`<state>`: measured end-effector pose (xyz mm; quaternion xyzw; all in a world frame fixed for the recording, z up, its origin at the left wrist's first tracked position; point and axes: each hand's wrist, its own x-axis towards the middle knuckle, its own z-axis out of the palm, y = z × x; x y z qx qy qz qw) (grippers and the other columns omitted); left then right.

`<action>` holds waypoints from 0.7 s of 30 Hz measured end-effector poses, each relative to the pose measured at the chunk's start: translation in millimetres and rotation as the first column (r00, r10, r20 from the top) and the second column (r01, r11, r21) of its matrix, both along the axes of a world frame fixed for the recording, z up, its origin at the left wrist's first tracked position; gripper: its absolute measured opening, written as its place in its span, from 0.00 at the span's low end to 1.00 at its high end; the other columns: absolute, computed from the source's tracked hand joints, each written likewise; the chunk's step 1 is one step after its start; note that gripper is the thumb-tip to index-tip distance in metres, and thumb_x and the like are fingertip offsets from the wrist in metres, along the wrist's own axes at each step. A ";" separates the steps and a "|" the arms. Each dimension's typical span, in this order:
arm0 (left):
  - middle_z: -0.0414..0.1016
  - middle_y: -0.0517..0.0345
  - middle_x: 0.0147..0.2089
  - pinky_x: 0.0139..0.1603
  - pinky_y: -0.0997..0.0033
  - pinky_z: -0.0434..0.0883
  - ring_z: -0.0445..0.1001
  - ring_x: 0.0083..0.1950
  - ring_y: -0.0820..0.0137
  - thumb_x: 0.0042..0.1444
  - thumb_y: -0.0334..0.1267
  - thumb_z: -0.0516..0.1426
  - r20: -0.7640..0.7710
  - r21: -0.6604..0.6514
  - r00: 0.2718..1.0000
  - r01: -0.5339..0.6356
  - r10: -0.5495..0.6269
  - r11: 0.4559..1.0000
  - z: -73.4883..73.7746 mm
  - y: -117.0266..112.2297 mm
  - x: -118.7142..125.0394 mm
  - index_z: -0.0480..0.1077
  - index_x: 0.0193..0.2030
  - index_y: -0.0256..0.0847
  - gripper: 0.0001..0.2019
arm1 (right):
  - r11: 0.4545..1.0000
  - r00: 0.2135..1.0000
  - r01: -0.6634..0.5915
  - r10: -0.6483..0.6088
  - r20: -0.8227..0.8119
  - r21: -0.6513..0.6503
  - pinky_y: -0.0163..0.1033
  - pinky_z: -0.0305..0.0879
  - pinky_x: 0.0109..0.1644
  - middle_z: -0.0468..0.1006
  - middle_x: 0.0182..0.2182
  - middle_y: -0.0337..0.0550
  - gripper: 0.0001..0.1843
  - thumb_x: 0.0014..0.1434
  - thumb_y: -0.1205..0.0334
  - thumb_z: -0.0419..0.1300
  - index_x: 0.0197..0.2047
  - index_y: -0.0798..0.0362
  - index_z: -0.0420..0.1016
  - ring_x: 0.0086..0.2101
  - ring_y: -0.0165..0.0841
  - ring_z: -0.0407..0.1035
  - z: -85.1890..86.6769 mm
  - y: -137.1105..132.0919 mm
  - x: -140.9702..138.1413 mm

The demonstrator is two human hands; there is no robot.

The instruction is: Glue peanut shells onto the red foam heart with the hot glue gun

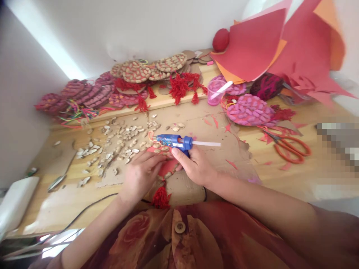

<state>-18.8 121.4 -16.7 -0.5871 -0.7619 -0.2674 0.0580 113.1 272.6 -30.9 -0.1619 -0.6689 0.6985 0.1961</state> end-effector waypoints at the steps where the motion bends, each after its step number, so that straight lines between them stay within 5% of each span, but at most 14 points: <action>1: 0.82 0.55 0.44 0.48 0.62 0.72 0.77 0.44 0.65 0.67 0.32 0.56 0.011 0.000 1.000 -0.002 0.002 1.000 -1.1 0.5 0.5 0.79 0.44 0.44 0.09 | 1.000 1.000 -0.001 0.001 0.000 0.004 0.37 0.79 0.27 0.81 0.40 0.43 0.16 0.69 0.47 0.58 0.47 0.50 0.77 0.28 0.32 0.76 -1.1 0.1 0.4; 12: 0.78 0.50 0.44 0.52 0.61 0.71 0.75 0.48 0.63 0.69 0.35 0.52 -0.036 -0.206 0.999 0.007 -0.015 0.978 -3.2 -0.7 2.2 0.75 0.51 0.41 0.11 | 0.995 0.993 0.086 -0.089 0.079 0.040 0.40 0.82 0.25 0.83 0.46 0.50 0.17 0.65 0.46 0.62 0.49 0.48 0.80 0.29 0.37 0.79 -0.7 0.4 -4.1; 21: 0.78 0.50 0.45 0.51 0.61 0.71 0.75 0.48 0.63 0.70 0.36 0.52 -0.061 -0.240 0.998 -0.007 -0.008 0.971 -8.0 -0.1 1.4 0.75 0.51 0.40 0.11 | 0.992 0.992 0.102 -0.107 0.068 0.081 0.40 0.82 0.23 0.85 0.37 0.48 0.15 0.63 0.45 0.64 0.44 0.45 0.82 0.24 0.37 0.77 0.9 -0.4 -5.9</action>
